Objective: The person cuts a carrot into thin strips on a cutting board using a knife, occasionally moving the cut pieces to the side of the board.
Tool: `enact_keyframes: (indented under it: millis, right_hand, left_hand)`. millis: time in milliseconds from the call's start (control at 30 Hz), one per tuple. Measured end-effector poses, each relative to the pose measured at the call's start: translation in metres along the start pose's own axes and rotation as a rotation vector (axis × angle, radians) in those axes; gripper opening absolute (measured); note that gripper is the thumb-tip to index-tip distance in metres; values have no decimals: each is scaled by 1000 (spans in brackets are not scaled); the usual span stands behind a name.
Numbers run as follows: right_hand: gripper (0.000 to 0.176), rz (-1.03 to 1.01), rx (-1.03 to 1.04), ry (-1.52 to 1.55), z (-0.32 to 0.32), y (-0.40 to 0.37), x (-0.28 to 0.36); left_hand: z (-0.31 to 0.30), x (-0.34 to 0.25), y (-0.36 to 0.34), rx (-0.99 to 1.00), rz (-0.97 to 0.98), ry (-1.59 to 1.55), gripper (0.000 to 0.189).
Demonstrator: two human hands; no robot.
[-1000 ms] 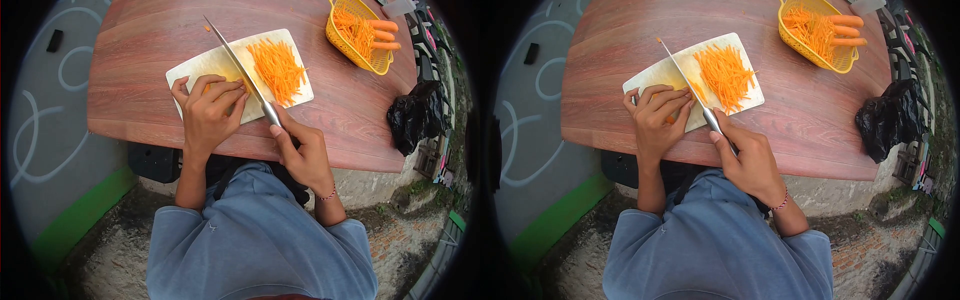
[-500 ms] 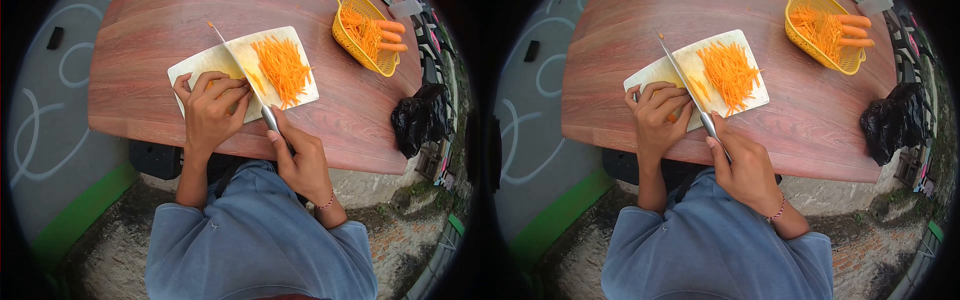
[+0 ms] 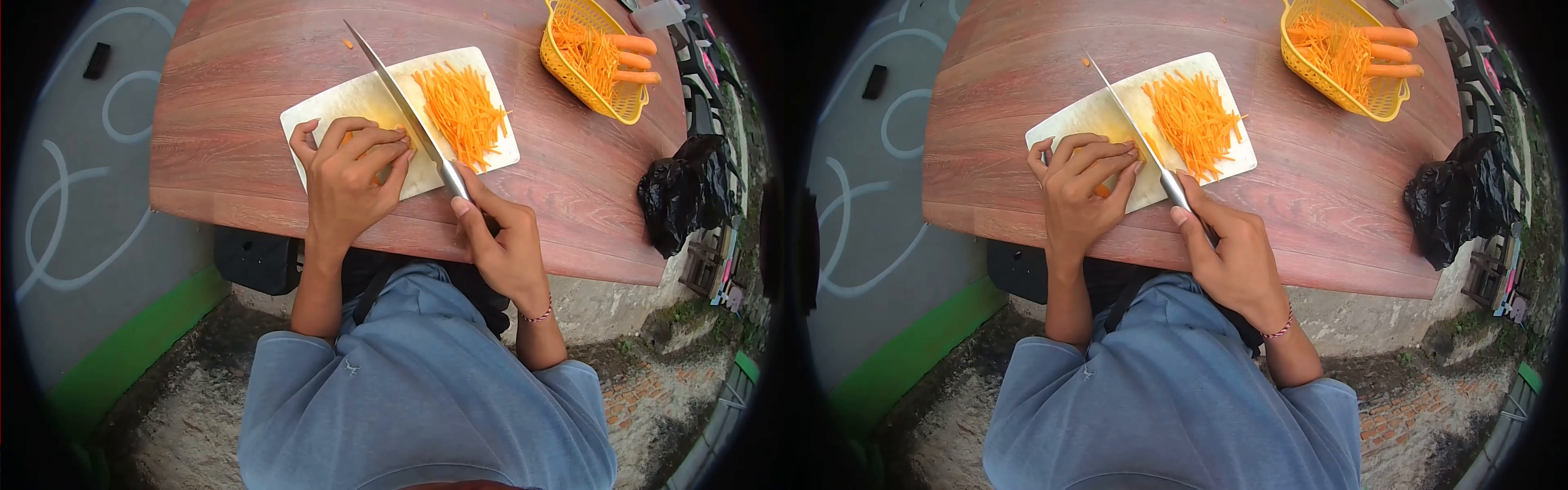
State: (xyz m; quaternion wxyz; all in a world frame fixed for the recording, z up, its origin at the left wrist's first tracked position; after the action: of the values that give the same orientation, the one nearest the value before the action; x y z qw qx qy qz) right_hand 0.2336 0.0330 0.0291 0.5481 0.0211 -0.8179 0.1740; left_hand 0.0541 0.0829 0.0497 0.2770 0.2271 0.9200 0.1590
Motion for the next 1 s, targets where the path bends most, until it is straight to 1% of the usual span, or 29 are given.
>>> enact_keyframes:
  millis: [67,200,267,300,500,600,667,800,867,933,1000]
  right_hand:
    - [40,-30,-44,-11,-6,-1,2]
    - [40,2,-39,37,-5,-1,5]
    - [41,92,45,17,2,-2,4]
    - [41,91,48,16,4,-2,3]
    - [40,7,11,-2,7,-8,7]
    - [40,-11,12,-77,8,-17,17]
    - [42,-58,-15,-172,10,-18,27]
    - [43,-102,-25,-216,18,-1,30]
    - [42,-238,-75,-272,20,17,41]
    - [41,-240,-81,-277,21,25,45]
    - [42,-185,-43,-279,23,28,42]
  left_hand:
    - [0,0,0,2,1,0,14]
    - [0,1,-1,0,-1,0,14]
    - [0,1,-1,3,-7,-4,13]
    - [0,1,0,4,-10,-4,13]
    - [1,3,0,6,-16,-14,13]
    - [0,2,0,6,-17,-28,13]
    - [0,3,0,9,-19,-32,13]
    - [1,2,-1,18,-1,-23,12]
    - [1,1,0,17,15,-21,12]
    - [-1,1,-1,3,10,-20,12]
    - [0,0,-2,4,13,-9,12]
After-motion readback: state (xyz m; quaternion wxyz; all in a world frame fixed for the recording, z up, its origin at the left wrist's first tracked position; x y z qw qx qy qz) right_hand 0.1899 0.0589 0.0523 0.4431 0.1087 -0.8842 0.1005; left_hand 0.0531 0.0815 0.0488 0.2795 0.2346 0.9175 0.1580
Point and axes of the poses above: each hand's wrist, its own y-axis towards the middle knuckle, its own z-axis out of the palm, x = y × z, the point moved 9 cm from there along y, towards the middle knuckle, and after that the axes turned 9 degrees about x, right-handed, at the moved point
